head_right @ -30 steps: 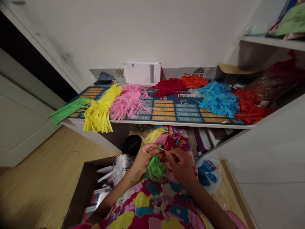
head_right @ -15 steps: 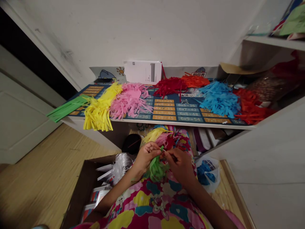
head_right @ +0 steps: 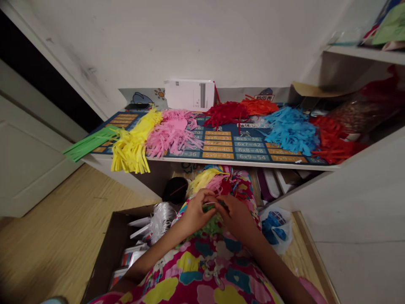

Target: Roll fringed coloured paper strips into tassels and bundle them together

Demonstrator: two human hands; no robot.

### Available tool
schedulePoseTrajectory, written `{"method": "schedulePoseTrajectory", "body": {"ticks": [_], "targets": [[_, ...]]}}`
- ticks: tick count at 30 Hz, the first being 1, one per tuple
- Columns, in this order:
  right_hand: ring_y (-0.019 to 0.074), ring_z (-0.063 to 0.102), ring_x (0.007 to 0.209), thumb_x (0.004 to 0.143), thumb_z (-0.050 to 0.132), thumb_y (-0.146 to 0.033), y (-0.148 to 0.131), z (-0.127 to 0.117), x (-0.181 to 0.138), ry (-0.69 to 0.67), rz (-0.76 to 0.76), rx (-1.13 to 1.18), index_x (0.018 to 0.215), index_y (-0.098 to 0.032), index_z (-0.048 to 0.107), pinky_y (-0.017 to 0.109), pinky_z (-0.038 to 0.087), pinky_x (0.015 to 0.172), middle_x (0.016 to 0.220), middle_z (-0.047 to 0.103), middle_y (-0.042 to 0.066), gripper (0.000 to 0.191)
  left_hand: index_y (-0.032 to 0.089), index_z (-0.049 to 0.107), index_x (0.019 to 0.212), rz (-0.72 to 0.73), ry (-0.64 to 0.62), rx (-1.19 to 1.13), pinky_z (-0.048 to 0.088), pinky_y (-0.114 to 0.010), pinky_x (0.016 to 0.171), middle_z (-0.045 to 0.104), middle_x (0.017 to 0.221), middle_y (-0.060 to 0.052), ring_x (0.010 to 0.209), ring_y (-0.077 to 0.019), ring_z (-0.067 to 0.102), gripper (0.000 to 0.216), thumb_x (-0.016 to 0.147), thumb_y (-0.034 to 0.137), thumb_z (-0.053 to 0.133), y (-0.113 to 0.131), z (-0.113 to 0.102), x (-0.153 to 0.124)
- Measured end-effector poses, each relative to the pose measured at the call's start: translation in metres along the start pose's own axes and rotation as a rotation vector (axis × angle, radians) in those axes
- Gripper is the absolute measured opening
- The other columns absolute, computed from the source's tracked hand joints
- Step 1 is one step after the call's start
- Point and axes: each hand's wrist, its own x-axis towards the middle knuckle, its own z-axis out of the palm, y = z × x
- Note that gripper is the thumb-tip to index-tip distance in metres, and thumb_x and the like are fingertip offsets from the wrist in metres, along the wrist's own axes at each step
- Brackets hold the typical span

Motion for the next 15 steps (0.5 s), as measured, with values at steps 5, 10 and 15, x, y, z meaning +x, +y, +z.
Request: {"method": "schedulePoseTrajectory", "body": {"ticks": [5, 10, 15], "targets": [[0.0213, 0.063, 0.079, 0.101, 0.046, -0.033, 0.006, 0.006, -0.002, 0.157, -0.154, -0.325, 0.094, -0.019, 0.073, 0.032, 0.043, 0.07, 0.086, 0.071, 0.009, 0.031, 0.02, 0.054, 0.113, -0.037, -0.011, 0.114, 0.054, -0.035, 0.084, 0.074, 0.093, -0.003, 0.091, -0.0213, 0.072, 0.044, 0.074, 0.005, 0.067, 0.001, 0.003, 0.001], [0.0192, 0.06, 0.073, 0.098, 0.048, -0.031, -0.003, 0.007, -0.002, 0.256, -0.089, -0.056, 0.078, -0.02, 0.068, 0.031, 0.041, 0.067, 0.075, 0.066, 0.006, 0.031, 0.019, 0.052, 0.114, -0.064, -0.024, 0.025, 0.055, -0.031, 0.078, 0.075, 0.088, -0.001, 0.085, -0.0185, 0.073, 0.041, 0.078, 0.008, 0.069, 0.003, 0.009, 0.0], [0.0194, 0.059, 0.066, 0.097, 0.049, -0.048, 0.026, -0.055, -0.008, 0.477, 0.124, 0.486, 0.074, -0.025, 0.062, 0.035, 0.047, 0.064, 0.073, 0.062, 0.004, 0.035, 0.017, 0.053, 0.129, 0.024, -0.099, 0.017, 0.055, -0.029, 0.078, 0.076, 0.087, -0.002, 0.08, -0.017, 0.072, 0.053, 0.08, 0.015, 0.074, 0.004, 0.002, 0.009]]}}
